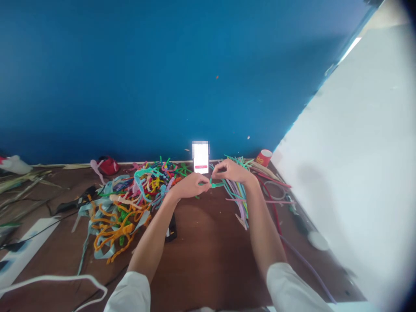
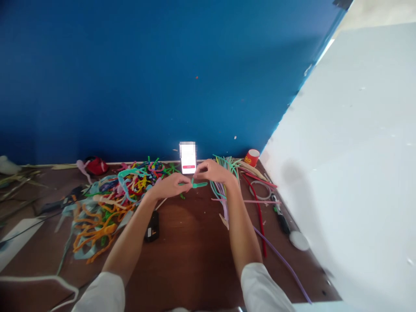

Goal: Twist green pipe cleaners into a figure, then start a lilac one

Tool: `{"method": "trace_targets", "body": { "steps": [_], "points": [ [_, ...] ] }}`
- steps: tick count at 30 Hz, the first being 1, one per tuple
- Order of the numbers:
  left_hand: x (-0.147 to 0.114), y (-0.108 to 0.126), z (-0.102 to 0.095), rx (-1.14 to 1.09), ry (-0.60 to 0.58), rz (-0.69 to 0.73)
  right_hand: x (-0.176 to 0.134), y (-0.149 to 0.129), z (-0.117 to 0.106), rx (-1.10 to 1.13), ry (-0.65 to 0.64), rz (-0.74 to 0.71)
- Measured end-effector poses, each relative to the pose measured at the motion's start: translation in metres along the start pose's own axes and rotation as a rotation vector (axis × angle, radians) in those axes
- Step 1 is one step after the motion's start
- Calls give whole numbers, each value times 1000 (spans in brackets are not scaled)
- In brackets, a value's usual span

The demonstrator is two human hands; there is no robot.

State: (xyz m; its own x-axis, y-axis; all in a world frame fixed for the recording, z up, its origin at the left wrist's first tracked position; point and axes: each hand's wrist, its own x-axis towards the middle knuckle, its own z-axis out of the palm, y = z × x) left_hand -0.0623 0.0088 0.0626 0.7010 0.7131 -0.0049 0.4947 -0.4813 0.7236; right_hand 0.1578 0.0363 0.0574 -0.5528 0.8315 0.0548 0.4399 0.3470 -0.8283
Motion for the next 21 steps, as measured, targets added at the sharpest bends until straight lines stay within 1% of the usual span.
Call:
{"method": "trace_targets", "body": {
  "steps": [2,4,6,9,11,13,15,17,21],
  "points": [
    [3,-2,5,134,142,-95,2,-6,5,-58,38,-9],
    [5,-4,8,212,285,-183,4,-14,10,-122,69,-22],
    [7,-5,8,212,350,-221,4,-22,15,-176,65,-40],
    [8,-5,5,156,386,-195,3,-28,17,-186,54,-67],
    [7,-4,3,45,419,-128,2,-28,16,-126,64,-54],
    [6,-4,1,-93,447,-62,1,-23,13,-76,82,-5],
    [4,-3,-1,-185,412,-28,-1,-18,8,-61,98,33],
    [1,-3,-3,-216,323,-8,-1,-11,4,-28,125,40],
    [-3,-2,-8,-144,146,34,0,-1,-2,115,177,22]
  ]
}}
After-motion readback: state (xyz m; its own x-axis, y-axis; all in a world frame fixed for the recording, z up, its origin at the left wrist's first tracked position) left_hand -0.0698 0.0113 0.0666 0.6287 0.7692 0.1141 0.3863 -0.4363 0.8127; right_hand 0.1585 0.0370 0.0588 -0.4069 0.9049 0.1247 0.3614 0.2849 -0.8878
